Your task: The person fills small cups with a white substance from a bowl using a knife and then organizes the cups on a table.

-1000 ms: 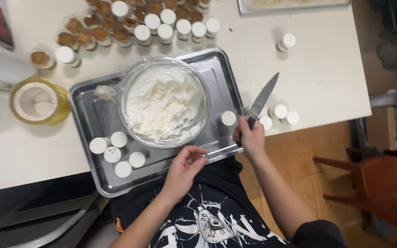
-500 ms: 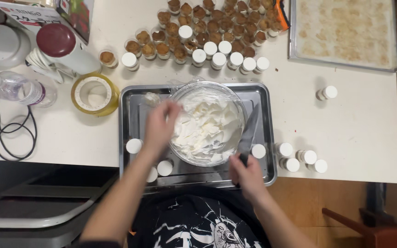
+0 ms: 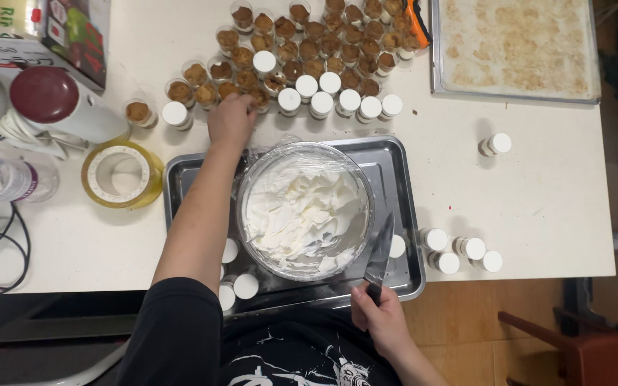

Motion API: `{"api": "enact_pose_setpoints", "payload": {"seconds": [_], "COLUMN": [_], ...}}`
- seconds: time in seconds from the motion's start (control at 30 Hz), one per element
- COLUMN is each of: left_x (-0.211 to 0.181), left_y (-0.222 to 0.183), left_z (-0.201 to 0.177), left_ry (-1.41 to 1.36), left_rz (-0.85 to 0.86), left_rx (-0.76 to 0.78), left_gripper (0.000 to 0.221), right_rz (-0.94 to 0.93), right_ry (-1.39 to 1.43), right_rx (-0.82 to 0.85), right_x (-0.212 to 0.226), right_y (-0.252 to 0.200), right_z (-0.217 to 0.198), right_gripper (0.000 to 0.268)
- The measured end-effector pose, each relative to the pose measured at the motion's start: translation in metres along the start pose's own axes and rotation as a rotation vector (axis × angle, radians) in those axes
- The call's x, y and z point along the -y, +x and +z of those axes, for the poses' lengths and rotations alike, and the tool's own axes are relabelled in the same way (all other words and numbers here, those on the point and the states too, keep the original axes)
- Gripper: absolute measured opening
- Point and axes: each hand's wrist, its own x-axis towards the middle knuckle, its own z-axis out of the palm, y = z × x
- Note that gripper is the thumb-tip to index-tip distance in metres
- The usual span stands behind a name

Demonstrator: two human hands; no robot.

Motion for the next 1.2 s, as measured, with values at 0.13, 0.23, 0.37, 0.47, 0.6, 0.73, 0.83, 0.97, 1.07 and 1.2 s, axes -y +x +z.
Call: {"api": "enact_pose_setpoints", "payload": {"seconds": [0.13,0.23,0.37,0.47,0.6,0.73,0.83,0.97,1.07,1.2], "left_x": [-0.002,-0.007,-0.021,-0.051,-0.097,-0.156,-0.179,-0.194,-0.193,-0.179], "left_y": [-0.006,-0.018,-0.047,-0.09,-0.188,-0.261,-0.296,-0.319,-0.329,-0.335], "left_z": [-0.006,-0.022,-0.058,-0.089,-0.121,-0.12,-0.119,-0.124,-0.128,-0.128], "left_ry": [-0.026,-0.191,-0.366,-0.856,-1.17,-1.637,-1.669,-1.72,-1.722,-1.746], "left_rz": [0.013,-0.129,-0.012,-0.141,-0.159,-0.216,-0.187,-0.114,-0.207,-0.398], "left_rx": [0.02,0.059,-0.265,-0.223,-0.012,0.059,0.044,0.069,0.093,0.204], "left_gripper": [0.012,0.008,0.006,0.006,0.006,0.018,0.046,0.061,0.072,0.064], "right_rz": [-0.017,-0.021,-0.033,-0.056,-0.046,-0.063,-0.139,-0.259,-0.278,-0.177], "right_ry": [0.012,-0.009,0.017,0.038,0.154,0.156,0.229,0.24,0.225,0.191], "right_rx": [0.026,0.003,0.018,0.032,0.098,0.075,0.097,0.149,0.211,0.212], "right_x": [0.0,0.0,0.0,0.005,0.012,0.017,0.01,-0.004,-0.01,0.01], "right_y": [0.003,0.005,-0.003,0.004,-0.007,-0.011,-0.018,-0.024,-0.028,-0.034], "right_z": [-0.004,-0.006,-0.012,-0.008,0.003,0.03,0.044,0.053,0.057,0.059], "right_gripper": [0.029,0.027,0.027,0.027,0.021,0.019,0.022,0.027,0.03,0.023]}}
